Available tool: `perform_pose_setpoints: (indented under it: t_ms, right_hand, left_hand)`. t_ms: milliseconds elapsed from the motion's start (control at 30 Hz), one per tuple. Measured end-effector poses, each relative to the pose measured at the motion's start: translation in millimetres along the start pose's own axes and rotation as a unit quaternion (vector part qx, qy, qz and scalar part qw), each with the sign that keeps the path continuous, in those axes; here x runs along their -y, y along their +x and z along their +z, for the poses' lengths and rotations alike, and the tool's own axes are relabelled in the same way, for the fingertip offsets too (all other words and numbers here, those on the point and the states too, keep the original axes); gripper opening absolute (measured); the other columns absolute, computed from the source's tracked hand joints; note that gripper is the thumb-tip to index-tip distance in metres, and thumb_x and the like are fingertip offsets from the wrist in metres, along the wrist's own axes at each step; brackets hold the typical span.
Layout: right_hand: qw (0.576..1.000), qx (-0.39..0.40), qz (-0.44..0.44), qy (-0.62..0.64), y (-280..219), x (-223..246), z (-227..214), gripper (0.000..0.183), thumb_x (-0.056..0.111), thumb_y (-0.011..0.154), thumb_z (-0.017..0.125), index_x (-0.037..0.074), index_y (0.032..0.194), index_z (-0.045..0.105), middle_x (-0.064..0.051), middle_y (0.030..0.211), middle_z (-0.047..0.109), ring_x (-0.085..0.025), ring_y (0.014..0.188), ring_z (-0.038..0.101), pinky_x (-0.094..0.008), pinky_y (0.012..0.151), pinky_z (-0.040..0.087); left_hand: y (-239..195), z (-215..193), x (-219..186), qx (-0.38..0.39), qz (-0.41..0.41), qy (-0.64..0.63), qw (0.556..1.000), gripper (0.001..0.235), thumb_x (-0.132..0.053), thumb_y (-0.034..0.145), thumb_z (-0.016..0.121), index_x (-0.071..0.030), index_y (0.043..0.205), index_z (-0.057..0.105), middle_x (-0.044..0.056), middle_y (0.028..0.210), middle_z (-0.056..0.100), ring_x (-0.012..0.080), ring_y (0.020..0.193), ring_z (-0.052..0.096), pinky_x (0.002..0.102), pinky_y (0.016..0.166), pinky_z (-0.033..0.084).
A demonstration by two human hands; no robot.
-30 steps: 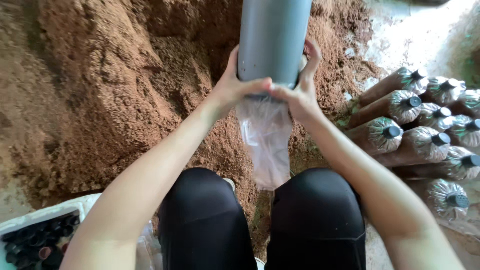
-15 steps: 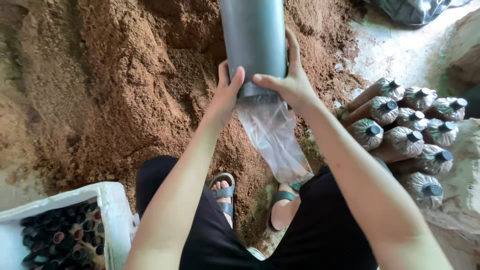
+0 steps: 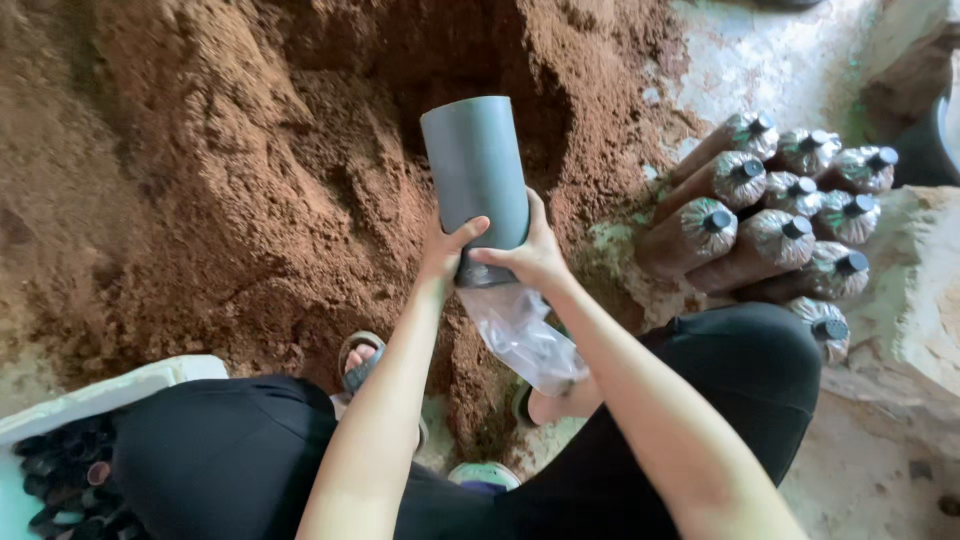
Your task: The person scoops brown substrate from a large pile into a plastic bag using a cylindrical tube. They then place a small black cap into the bag, tie the bag closed, and set it aside with other filled bags. The person repeats this process multiple times.
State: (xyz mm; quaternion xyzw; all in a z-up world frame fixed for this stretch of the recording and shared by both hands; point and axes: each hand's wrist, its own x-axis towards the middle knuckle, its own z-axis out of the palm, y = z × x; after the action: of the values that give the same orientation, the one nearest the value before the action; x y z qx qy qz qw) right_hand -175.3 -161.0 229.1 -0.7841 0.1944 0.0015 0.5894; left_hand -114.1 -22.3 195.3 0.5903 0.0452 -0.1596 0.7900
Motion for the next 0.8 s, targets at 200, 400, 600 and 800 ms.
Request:
perform_pose_setpoints:
  t_ms: [200,400,600,800]
  right_hand:
    - [0.997,-0.011,0.073,0.016,-5,-40,26,0.126,0.052,0.048,0.103,0.037,0.155,0.038,-0.016,0.129,0.066,-0.031,0.123,0.065,-0.048,0.101,0.051]
    - [0.987,-0.095,0.070,0.105,-1,-94,39,0.109,0.046,0.064,0.100,0.026,0.153,0.040,-0.025,0.133,0.057,-0.038,0.127,0.055,-0.049,0.105,0.042]
    - [0.994,-0.059,0.087,0.009,-37,-88,35,0.106,0.057,0.075,0.088,0.027,0.160,0.032,-0.034,0.146,0.049,-0.048,0.140,0.046,-0.057,0.111,0.038]
    - [0.995,0.036,0.092,-0.005,-56,-89,46,0.136,0.054,0.057,0.097,0.028,0.164,0.017,-0.039,0.149,0.043,-0.053,0.140,0.044,-0.058,0.110,0.038]
  left_hand:
    - [17,-40,44,0.006,-0.123,0.145,0.982,0.105,-0.060,0.071,0.093,-0.018,0.154,0.043,0.024,0.147,0.055,0.0393,0.136,0.054,0.054,0.108,0.049]
    - [-3,-89,107,0.074,-0.167,0.131,0.974,0.107,-0.074,0.089,0.064,-0.024,0.166,0.010,0.031,0.161,0.034,0.0501,0.144,0.040,0.071,0.100,0.046]
    - [-57,-44,50,0.131,-0.208,0.177,0.953,0.124,-0.070,0.066,0.090,-0.004,0.158,0.037,0.028,0.153,0.047,0.0429,0.144,0.043,0.059,0.111,0.043]
    - [-66,-61,82,0.084,-0.194,0.179,0.961,0.112,-0.060,0.066,0.092,-0.011,0.154,0.045,0.024,0.150,0.053,0.0407,0.143,0.046,0.052,0.118,0.040]
